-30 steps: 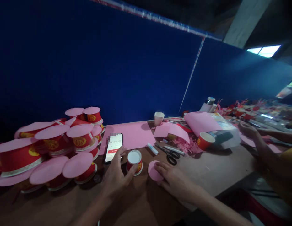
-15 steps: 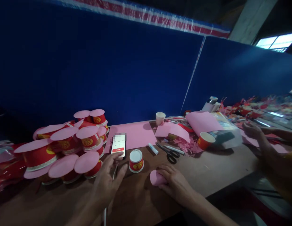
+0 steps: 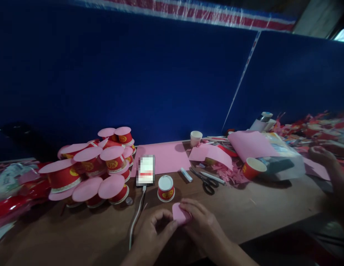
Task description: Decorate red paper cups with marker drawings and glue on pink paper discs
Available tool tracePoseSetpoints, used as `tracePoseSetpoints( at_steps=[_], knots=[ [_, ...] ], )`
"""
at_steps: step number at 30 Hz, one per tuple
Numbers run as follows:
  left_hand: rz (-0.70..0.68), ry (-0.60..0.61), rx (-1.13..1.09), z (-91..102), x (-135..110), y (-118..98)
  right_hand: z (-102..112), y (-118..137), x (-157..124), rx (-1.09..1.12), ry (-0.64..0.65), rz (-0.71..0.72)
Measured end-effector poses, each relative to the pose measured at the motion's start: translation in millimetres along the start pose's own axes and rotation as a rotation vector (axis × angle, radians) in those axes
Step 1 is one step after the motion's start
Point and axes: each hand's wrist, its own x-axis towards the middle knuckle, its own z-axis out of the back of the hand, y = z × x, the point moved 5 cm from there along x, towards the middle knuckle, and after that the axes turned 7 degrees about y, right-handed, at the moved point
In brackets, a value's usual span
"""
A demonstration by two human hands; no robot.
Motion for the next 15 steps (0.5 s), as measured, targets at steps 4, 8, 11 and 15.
tracePoseSetpoints(
  at_steps=[4, 8, 11, 15],
  knots=[
    [-0.004, 0.015, -0.021, 9.3, 6.8, 1.7, 2.7, -0.3, 12.2, 0.376, 0.030, -0.144],
    [0.022, 0.002, -0.111, 22.5, 18.1, 7.4, 1.1, -10.2, 30.6, 0.751, -0.006, -0.338],
    [0.053, -0.023, -0.114, 30.1, 28.6, 11.4, 0.7, -16.7, 45.1, 0.788, -0.033, -0.379],
    [0.126, -0.042, -0.157, 37.0, 40.7, 13.4, 0.5, -19.8, 60.5, 0.783, -0.048, -0.401]
  ],
)
